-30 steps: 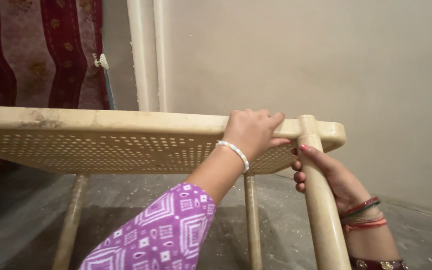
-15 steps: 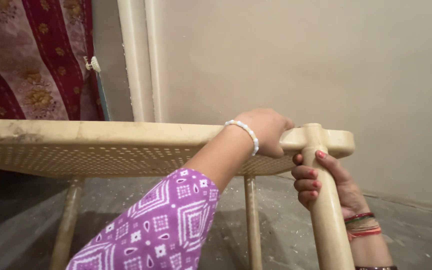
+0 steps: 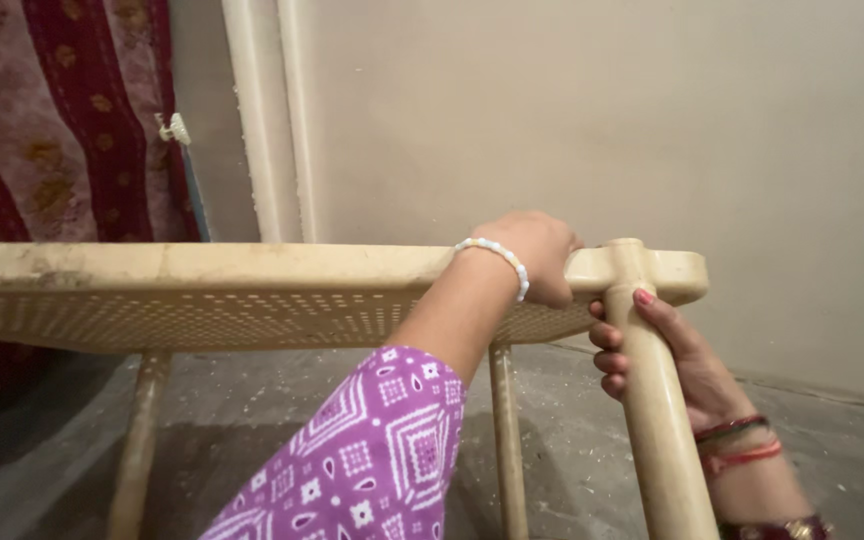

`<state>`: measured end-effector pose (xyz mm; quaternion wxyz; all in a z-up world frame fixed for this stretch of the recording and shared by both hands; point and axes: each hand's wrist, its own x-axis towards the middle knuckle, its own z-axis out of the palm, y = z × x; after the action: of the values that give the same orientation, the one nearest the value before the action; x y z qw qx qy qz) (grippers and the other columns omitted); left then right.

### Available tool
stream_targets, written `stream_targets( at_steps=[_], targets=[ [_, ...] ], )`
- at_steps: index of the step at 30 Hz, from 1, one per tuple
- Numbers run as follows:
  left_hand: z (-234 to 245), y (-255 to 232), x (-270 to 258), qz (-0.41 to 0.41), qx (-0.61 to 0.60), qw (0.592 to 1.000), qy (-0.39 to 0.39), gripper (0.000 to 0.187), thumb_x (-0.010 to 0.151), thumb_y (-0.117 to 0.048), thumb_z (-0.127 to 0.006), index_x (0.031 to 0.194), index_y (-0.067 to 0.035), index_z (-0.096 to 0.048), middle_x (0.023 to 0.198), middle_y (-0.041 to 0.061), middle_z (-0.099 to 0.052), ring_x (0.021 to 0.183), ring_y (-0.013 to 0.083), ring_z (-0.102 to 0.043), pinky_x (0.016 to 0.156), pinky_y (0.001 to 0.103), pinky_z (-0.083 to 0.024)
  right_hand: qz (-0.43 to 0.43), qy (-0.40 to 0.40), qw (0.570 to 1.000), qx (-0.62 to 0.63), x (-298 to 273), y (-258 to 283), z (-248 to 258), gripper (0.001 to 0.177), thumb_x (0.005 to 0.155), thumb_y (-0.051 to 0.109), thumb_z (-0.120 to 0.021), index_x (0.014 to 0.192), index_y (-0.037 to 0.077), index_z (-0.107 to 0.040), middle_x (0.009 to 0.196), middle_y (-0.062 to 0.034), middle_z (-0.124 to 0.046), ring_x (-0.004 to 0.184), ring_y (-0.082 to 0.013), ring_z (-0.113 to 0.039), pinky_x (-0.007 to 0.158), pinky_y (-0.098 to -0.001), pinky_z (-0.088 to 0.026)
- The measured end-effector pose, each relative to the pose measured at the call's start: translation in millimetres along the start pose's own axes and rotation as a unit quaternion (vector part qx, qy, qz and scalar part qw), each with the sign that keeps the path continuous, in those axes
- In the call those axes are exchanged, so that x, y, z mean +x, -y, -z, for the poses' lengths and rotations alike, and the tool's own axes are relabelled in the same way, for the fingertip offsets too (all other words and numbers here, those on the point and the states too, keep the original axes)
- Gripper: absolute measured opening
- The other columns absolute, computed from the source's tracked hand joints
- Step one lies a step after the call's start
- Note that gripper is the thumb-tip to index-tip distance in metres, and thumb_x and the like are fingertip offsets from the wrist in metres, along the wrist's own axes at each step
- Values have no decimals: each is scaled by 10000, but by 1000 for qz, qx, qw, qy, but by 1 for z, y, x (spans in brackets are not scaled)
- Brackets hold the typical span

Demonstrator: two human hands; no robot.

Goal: The person disassembles a beige plastic two-tier stand by hand, removing each leg from the top and bottom shelves and placing them on the floor.

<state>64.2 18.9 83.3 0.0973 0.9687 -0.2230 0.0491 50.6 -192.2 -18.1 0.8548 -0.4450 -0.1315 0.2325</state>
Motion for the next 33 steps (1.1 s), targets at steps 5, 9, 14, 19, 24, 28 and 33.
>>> stream_targets(
  at_steps=[5, 9, 14, 19, 24, 28, 33],
  targets=[
    [-6, 3, -1, -12, 7, 999, -40, 498, 726, -223, -722, 1223, -262, -716, 1113, 72, -742, 1041, 269, -705, 903, 407, -574, -97, -148, 976, -126, 8, 22, -16, 278, 905, 275, -689, 1080, 70, -623, 811, -14, -598, 651, -127, -603, 596, -310, -574],
    [-9, 5, 4, -14, 14, 999, -39, 480, 754, -221, -713, 1231, -277, -716, 1133, 70, -740, 1065, 273, -692, 917, 412, -567, -95, -197, 958, -184, 9, 26, -26, 206, 885, 251, -680, 995, 88, -618, 780, -7, -606, 615, -127, -586, 564, -320, -561],
    [-13, 7, 8, -5, 8, 998, -63, 466, 767, -206, -721, 1227, -282, -723, 1149, 67, -741, 1077, 260, -700, 938, 401, -562, -88, -220, 955, -180, 11, 23, -33, 219, 883, 292, -657, 976, 96, -627, 768, -3, -607, 594, -127, -588, 539, -314, -554],
    [-14, 7, 6, 14, -7, 999, -51, 420, 785, -193, -707, 1196, -275, -737, 1140, 54, -746, 1083, 250, -701, 928, 401, -570, -76, -270, 931, -234, 14, 19, -44, 230, 878, 288, -668, 1007, 101, -635, 780, 0, -619, 602, -126, -593, 538, -309, -530],
    [-13, 7, 4, 10, 6, 998, -62, 395, 786, -193, -708, 1173, -259, -752, 1155, 63, -736, 1100, 248, -693, 936, 396, -568, -67, -296, 910, -283, 12, 16, -52, 263, 884, 309, -660, 1040, 98, -637, 800, -3, -631, 618, -123, -604, 548, -316, -530],
    [-11, 3, 0, -3, 8, 998, -58, 396, 780, -192, -711, 1171, -240, -757, 1134, 69, -749, 1082, 263, -702, 934, 401, -569, -68, -269, 919, -281, 2, 18, -47, 275, 888, 316, -668, 1052, 99, -625, 793, -11, -626, 621, -133, -611, 556, -321, -537],
    [-10, 0, -6, -10, -4, 998, -69, 444, 759, -178, -708, 1191, -277, -736, 1109, 58, -745, 1061, 260, -699, 916, 404, -568, -54, -119, 990, -55, -7, 10, -31, 339, 867, 383, -652, 1022, 84, -614, 762, -3, -620, 621, -119, -626, 566, -278, -573]
  ],
)
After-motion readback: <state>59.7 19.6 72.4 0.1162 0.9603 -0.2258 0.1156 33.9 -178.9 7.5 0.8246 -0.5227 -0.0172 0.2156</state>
